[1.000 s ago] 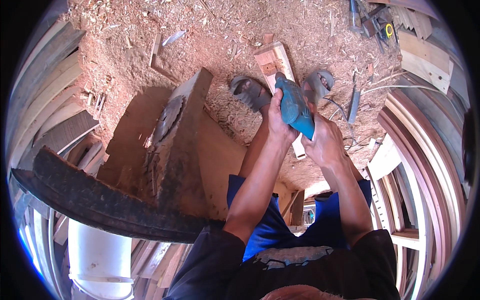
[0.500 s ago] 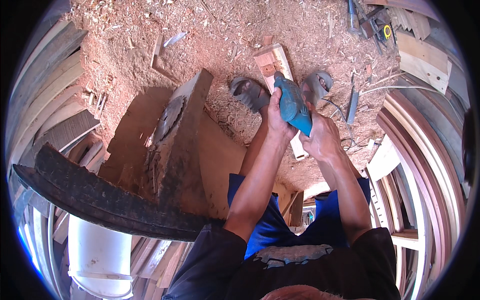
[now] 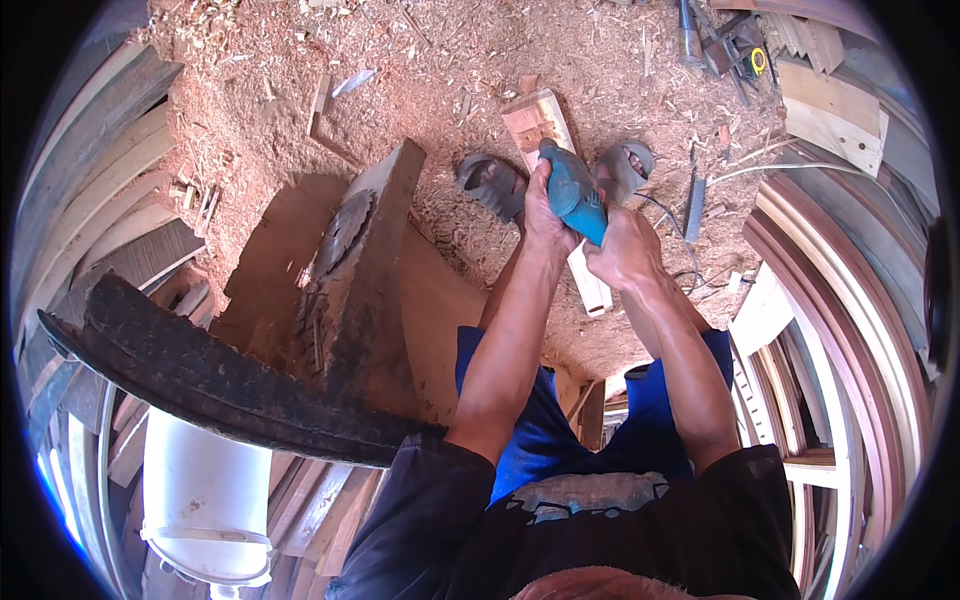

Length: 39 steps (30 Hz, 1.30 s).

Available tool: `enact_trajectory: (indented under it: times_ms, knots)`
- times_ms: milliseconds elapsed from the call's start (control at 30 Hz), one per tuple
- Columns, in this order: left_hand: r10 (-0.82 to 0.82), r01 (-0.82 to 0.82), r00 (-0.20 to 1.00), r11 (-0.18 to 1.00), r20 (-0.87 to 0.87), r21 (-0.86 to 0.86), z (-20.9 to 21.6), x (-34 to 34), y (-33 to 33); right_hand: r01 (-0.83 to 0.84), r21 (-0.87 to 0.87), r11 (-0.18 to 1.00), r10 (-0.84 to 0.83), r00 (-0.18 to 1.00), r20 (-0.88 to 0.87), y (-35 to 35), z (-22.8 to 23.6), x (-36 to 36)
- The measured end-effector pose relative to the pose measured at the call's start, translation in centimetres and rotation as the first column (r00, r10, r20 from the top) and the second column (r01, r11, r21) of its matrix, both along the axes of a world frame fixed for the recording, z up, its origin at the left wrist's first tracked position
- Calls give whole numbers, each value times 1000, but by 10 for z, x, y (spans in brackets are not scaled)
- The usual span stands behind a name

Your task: The person uses a corded drill to make holes in a small wooden plank placed on the floor. The person repeatedly drills, lifts the plank to inspect the holes, and repositions it for additional drilling.

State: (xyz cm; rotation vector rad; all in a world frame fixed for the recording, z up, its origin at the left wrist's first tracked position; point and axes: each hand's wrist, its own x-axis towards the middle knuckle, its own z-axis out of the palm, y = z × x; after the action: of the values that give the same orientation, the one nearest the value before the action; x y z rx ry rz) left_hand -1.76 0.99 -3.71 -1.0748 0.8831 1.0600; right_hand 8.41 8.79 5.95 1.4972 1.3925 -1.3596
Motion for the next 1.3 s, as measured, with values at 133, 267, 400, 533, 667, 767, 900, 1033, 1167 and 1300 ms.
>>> enact_trajectory:
  times_ms: [133,267,400,533,667,767,900,1033,1167,1300]
  knots:
    - [-12,11,1000,999,-24,-44,1,5,1,8,3,1000,-8,999,34,2,4,-3]
    - [22,-22,1000,997,-8,-72,-7,12,-6,9,20,1000,-9,1000,23,0,2,1]
    - [51,-49,998,997,36,-59,-12,14,-11,-3,-2,1000,3,999,39,-1,-2,3]
    - [63,-62,998,998,29,-24,-18,12,-14,-38,26,999,37,999,34,-1,-3,0]
    - [45,-46,999,996,-22,-72,-13,14,-13,-48,50,998,46,998,40,-6,-5,1]
    - [57,-55,998,995,16,-86,-9,9,-5,-45,44,998,42,998,56,0,-2,-5]
    - [76,-73,996,995,44,-66,-17,4,-4,-44,-7,999,44,995,93,11,0,-14]
    - [80,-79,997,996,14,-39,-16,6,-12,-60,-14,998,61,995,84,6,0,-14]
    - [81,-81,997,996,-1,-40,-17,6,-8,-61,14,998,60,993,97,3,-3,-12]
    - [152,-152,981,988,118,-16,-23,3,-13,-66,23,998,64,993,104,1,-7,-13]
